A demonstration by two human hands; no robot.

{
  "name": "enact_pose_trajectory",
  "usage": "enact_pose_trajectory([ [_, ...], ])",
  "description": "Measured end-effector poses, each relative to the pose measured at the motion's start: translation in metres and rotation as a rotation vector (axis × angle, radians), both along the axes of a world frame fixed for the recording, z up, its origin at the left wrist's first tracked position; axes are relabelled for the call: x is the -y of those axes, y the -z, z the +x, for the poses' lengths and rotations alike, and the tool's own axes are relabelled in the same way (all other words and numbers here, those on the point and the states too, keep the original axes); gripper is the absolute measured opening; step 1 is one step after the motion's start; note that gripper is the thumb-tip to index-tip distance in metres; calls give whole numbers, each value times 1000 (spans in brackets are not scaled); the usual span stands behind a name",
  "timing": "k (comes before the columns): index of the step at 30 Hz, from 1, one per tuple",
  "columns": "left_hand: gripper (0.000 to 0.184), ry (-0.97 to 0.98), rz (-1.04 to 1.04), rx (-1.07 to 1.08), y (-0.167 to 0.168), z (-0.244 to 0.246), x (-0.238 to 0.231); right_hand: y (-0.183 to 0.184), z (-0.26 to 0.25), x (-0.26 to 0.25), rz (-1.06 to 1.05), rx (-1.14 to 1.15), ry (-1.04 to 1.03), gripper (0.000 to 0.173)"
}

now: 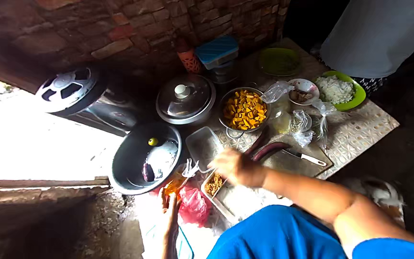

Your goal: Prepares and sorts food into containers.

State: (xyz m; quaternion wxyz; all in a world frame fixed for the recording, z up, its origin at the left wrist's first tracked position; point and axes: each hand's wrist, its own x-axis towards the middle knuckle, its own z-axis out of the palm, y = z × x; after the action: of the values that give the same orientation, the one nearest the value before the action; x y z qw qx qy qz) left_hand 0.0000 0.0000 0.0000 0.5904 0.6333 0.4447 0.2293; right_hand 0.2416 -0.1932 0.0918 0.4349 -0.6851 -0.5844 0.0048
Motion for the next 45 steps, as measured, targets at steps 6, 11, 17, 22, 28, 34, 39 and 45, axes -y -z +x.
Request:
enact_pose_trajectory([
  [6,62,-135,2,-15,-19,3,16,73,127,137,-568,-86,802,63],
  [11,55,-163,303,-79,-24,6,17,103,149,180,-677,-142,920,82],
  [17,41,-233,471,-219,-31,-31,24,117,168,188,-606,-195,872,40],
  [22,30,-33,296,-218,-29,-55,53,71,176,179,-562,-225,973,33],
  [28,32,257,287,-239,-33,-46,64,4,167,169,-419,-133,895,32],
  [34,32,498,402,-183,-81,9,53,-50,114,142,-260,-139,408,26],
  [39,39,728,663,-1,-126,74,79,-48,62,92,-112,-305,124,23],
  [45,40,588,805,53,-108,88,104,-39,5,39,-42,-348,-77,16],
])
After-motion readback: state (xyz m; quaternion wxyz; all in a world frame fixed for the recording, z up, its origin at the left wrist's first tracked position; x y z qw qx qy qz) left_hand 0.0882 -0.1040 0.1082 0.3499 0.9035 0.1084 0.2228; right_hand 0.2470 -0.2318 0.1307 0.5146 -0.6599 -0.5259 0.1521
